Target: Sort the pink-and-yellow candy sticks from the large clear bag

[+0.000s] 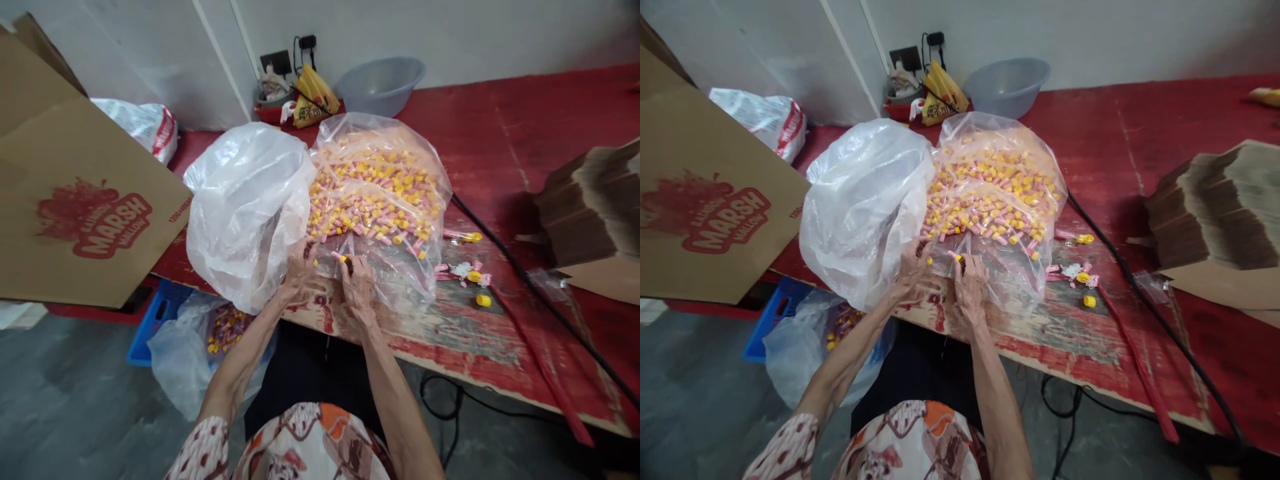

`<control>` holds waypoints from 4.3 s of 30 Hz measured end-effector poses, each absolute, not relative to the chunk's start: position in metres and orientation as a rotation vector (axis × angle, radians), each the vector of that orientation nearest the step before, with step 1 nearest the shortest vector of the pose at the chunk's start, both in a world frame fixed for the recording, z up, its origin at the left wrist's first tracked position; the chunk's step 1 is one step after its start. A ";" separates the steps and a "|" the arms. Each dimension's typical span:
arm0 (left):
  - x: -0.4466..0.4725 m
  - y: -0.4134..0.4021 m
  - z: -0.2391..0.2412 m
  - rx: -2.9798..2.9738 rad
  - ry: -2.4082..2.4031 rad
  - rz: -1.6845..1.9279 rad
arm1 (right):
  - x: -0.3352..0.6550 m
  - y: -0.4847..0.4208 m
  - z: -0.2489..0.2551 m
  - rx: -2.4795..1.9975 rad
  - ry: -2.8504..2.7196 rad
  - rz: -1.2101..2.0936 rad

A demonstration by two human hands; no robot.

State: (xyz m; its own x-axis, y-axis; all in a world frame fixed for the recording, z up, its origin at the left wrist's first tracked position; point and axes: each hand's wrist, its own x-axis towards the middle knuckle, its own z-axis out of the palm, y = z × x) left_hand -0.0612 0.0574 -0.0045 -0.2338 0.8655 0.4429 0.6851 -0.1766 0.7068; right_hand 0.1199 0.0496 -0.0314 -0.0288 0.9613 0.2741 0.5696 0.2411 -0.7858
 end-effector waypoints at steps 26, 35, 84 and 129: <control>-0.096 0.034 0.034 1.791 1.631 0.853 | 0.124 0.054 -0.017 -1.098 -1.803 0.980; -0.064 0.030 0.027 2.266 1.770 0.426 | 0.127 0.050 -0.037 -1.262 -1.536 0.787; -0.023 -0.003 -0.026 1.952 1.790 1.068 | 0.133 0.168 -0.026 -1.562 -1.958 0.359; -0.017 0.027 -0.005 2.073 1.956 1.026 | 0.136 0.074 -0.037 -1.412 -1.551 0.534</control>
State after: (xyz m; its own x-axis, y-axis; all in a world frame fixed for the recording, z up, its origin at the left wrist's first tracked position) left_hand -0.0174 0.0267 -0.0046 -0.0603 0.9188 0.3900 0.8432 -0.1623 0.5126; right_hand 0.1363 0.0744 -0.0370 0.1038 0.9336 0.3428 0.5245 0.2415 -0.8164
